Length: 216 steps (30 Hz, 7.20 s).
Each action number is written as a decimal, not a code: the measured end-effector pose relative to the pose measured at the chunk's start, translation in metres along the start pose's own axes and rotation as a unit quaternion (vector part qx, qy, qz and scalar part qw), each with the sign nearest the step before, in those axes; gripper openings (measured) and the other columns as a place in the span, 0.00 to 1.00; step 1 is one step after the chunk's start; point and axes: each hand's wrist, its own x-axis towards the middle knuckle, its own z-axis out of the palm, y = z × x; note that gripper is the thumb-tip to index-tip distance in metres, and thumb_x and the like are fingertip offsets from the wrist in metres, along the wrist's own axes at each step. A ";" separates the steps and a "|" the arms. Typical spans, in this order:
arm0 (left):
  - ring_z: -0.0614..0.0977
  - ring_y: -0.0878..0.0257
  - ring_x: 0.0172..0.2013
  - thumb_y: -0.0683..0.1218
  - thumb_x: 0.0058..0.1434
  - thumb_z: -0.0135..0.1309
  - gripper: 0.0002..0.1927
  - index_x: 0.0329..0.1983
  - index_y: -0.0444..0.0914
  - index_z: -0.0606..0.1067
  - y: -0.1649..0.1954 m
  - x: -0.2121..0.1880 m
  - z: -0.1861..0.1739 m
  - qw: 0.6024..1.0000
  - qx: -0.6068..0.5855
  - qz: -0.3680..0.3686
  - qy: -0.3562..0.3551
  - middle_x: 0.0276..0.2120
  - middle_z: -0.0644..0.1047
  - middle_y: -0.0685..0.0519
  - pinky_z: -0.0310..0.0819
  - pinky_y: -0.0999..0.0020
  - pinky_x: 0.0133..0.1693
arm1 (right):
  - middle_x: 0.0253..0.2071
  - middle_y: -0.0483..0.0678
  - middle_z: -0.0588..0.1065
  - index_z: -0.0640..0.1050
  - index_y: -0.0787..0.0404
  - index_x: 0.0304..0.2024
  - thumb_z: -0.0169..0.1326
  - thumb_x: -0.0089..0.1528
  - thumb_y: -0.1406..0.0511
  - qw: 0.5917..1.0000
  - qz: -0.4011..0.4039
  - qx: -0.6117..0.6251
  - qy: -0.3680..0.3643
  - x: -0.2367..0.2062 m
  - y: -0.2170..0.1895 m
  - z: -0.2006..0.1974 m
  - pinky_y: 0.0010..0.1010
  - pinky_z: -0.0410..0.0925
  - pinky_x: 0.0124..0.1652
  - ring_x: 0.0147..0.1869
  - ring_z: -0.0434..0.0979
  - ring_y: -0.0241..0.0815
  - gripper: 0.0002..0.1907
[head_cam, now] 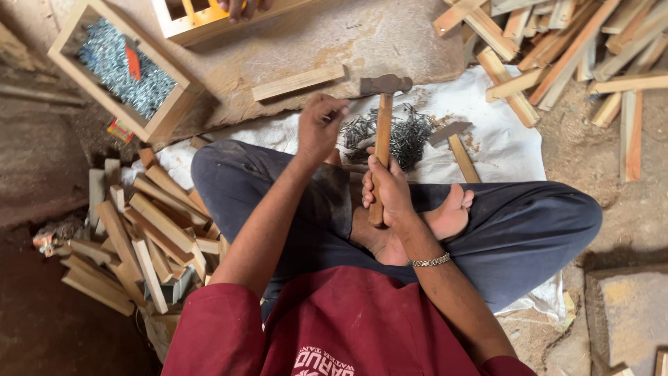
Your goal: The person sits cross-legged on the floor and repeatedly hammers nails into small wooden blocks using a hammer. They pick up blocks from a pile, position them on a stone slab, and drive nails into them one by one.
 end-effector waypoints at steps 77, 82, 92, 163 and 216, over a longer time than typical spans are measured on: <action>0.86 0.66 0.33 0.41 0.63 0.66 0.49 0.78 0.44 0.46 -0.056 0.062 0.005 0.999 0.017 0.030 0.008 0.37 0.83 0.58 0.82 0.71 0.34 | 0.58 0.62 0.78 0.65 0.59 0.74 0.53 0.74 0.62 0.642 -0.438 -0.621 0.100 -0.022 -0.074 0.054 0.43 0.76 0.47 0.56 0.82 0.60 0.27; 0.85 0.64 0.34 0.34 0.64 0.56 0.45 0.77 0.45 0.45 -0.053 0.066 0.000 1.000 0.017 0.011 0.008 0.44 0.77 0.53 0.84 0.69 0.34 | 0.54 0.60 0.78 0.64 0.57 0.72 0.54 0.76 0.62 0.635 -0.505 -0.573 0.117 -0.012 -0.052 0.050 0.41 0.78 0.49 0.55 0.83 0.57 0.24; 0.82 0.64 0.34 0.28 0.59 0.51 0.45 0.75 0.45 0.49 -0.049 0.070 0.000 0.999 0.023 -0.029 -0.020 0.42 0.76 0.53 0.82 0.70 0.30 | 0.64 0.65 0.74 0.59 0.61 0.75 0.52 0.71 0.65 0.707 -0.405 -0.571 0.098 -0.011 -0.033 0.026 0.43 0.74 0.51 0.59 0.80 0.63 0.31; 0.78 0.52 0.51 0.43 0.51 0.56 0.13 0.40 0.42 0.82 0.002 -0.025 0.031 0.896 0.267 0.086 -0.345 0.42 0.79 0.48 0.69 0.56 0.54 | 0.27 0.45 0.67 0.43 0.41 0.80 0.45 0.70 0.65 0.990 -0.082 -0.105 0.036 -0.013 -0.014 0.006 0.23 0.62 0.18 0.19 0.63 0.31 0.41; 0.86 0.67 0.34 0.41 0.67 0.56 0.08 0.46 0.44 0.82 -0.032 0.085 0.033 0.996 0.061 -0.023 -0.065 0.42 0.84 0.54 0.83 0.69 0.35 | 0.26 0.45 0.66 0.44 0.44 0.80 0.47 0.70 0.67 0.992 -0.080 -0.089 0.032 -0.017 -0.019 -0.001 0.23 0.64 0.19 0.19 0.64 0.31 0.41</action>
